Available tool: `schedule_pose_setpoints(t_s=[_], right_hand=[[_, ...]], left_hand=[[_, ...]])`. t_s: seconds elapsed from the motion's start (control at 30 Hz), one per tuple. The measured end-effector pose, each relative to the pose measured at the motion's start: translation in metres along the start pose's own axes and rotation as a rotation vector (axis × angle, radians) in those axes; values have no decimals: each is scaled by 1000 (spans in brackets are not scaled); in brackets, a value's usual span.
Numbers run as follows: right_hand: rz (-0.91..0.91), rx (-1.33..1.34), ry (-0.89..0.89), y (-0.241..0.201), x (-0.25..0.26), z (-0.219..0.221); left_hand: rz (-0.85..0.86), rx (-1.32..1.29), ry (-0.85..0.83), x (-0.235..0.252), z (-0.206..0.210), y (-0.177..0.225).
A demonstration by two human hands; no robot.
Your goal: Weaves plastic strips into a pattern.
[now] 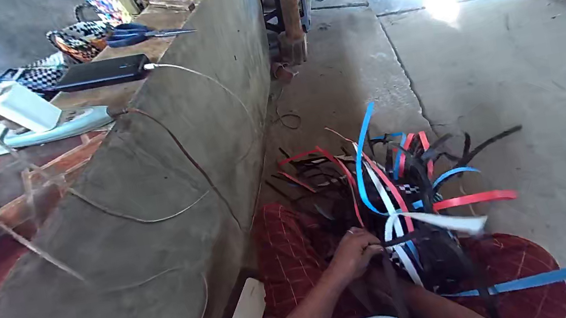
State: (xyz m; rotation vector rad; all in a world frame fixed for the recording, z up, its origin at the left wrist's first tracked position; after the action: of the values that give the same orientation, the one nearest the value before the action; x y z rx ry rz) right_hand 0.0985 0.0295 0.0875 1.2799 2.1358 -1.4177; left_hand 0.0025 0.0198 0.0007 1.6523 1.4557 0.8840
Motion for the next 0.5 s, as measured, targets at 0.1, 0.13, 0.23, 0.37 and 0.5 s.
schedule_pose_setpoints(t_s=[0.1, 0.13, 0.23, 0.37, 0.5], right_hand=[[-219, -66, -105, 134, 103, 90], [-193, -113, -183, 141, 114, 102], [-137, -311, -411, 114, 99, 99], [-247, -333, -546, 86, 69, 68], [-234, 211, -374, 63, 33, 21]], left_hand=[[-262, 56, -44, 0, -25, -17], [-328, 98, -80, -1, -31, -20], [-428, 172, -178, -4, -46, -30], [-445, 171, -198, -7, -47, -37], [-467, 153, -120, -6, -49, -39]])
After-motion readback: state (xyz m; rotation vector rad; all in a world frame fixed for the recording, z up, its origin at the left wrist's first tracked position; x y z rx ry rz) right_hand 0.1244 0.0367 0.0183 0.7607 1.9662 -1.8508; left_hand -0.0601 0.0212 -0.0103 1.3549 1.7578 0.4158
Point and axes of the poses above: each hand's wrist, its own x-axis towards the middle knuckle, its own z-axis out of the palm, y = z × x, the point moved 2 cm from there along x, towards the middle knuckle, and after that the axes turned 1 degree about -z, right-handed, at the moved point
